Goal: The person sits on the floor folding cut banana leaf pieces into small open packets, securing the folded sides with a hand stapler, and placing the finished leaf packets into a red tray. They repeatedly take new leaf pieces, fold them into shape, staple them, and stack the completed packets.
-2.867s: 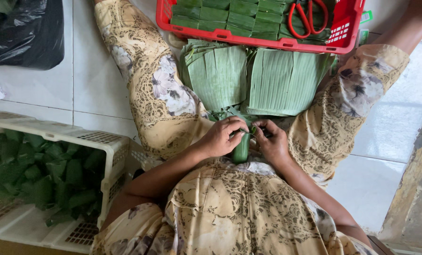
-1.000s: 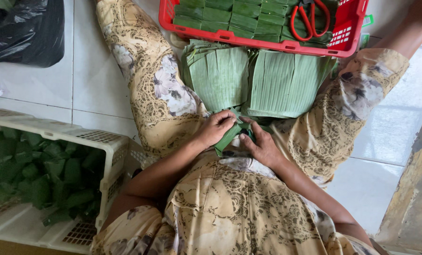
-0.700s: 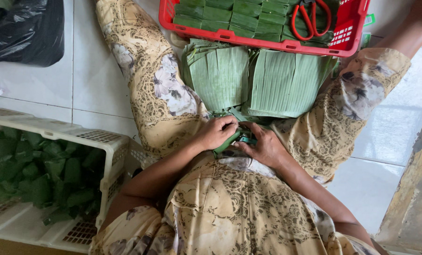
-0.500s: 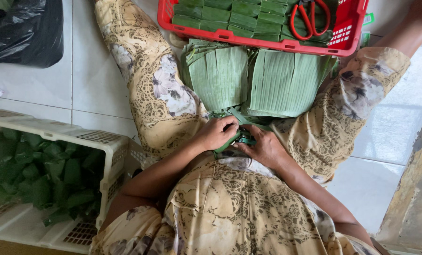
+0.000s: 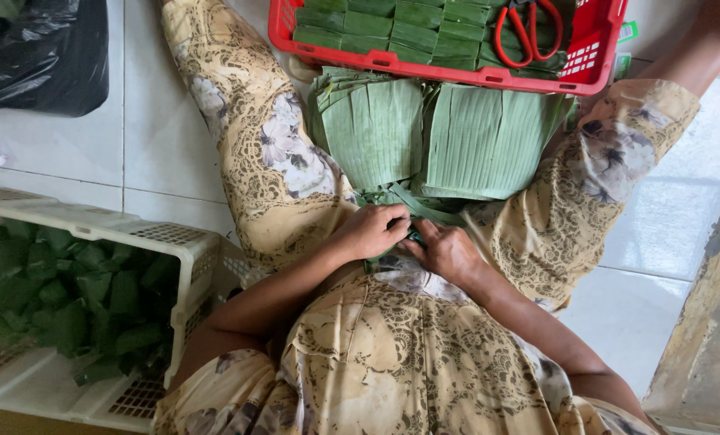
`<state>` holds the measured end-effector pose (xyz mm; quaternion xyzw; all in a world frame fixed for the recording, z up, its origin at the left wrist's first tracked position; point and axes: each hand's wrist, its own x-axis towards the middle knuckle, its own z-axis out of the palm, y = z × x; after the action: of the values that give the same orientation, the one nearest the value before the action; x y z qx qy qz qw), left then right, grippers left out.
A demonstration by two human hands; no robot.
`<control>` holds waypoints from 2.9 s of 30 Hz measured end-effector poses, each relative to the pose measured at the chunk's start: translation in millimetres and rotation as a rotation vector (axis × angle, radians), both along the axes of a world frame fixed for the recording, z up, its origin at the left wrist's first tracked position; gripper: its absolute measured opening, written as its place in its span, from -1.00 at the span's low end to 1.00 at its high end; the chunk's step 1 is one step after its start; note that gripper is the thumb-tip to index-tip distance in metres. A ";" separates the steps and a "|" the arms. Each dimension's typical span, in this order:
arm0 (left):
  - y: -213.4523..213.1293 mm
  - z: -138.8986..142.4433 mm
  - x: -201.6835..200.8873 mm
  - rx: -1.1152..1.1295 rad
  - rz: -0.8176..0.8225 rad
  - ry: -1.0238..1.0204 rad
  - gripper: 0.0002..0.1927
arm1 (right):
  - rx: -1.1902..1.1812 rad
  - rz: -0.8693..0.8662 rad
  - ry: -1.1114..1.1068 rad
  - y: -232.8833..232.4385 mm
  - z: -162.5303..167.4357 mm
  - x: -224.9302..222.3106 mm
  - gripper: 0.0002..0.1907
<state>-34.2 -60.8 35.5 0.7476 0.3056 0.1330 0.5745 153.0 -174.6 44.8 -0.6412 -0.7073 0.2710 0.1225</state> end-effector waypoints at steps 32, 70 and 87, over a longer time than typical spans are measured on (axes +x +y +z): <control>65.1 -8.1 20.7 -1.224 0.307 -0.734 -0.61 | 0.417 -0.326 -0.274 100.7 62.0 111.4 -0.60; 34.2 -34.9 14.0 -1.011 0.364 -0.372 -0.77 | -0.378 -0.146 0.042 14.8 77.9 65.8 -0.32; 0.0 -45.7 4.1 -1.242 0.293 -0.118 -0.80 | -0.473 -0.101 -0.017 -9.6 42.7 49.2 -0.57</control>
<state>-30.1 -60.8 -10.2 0.2175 0.3927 0.0494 0.8922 202.2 -184.2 87.5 -0.6887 -0.5924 0.4174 -0.0235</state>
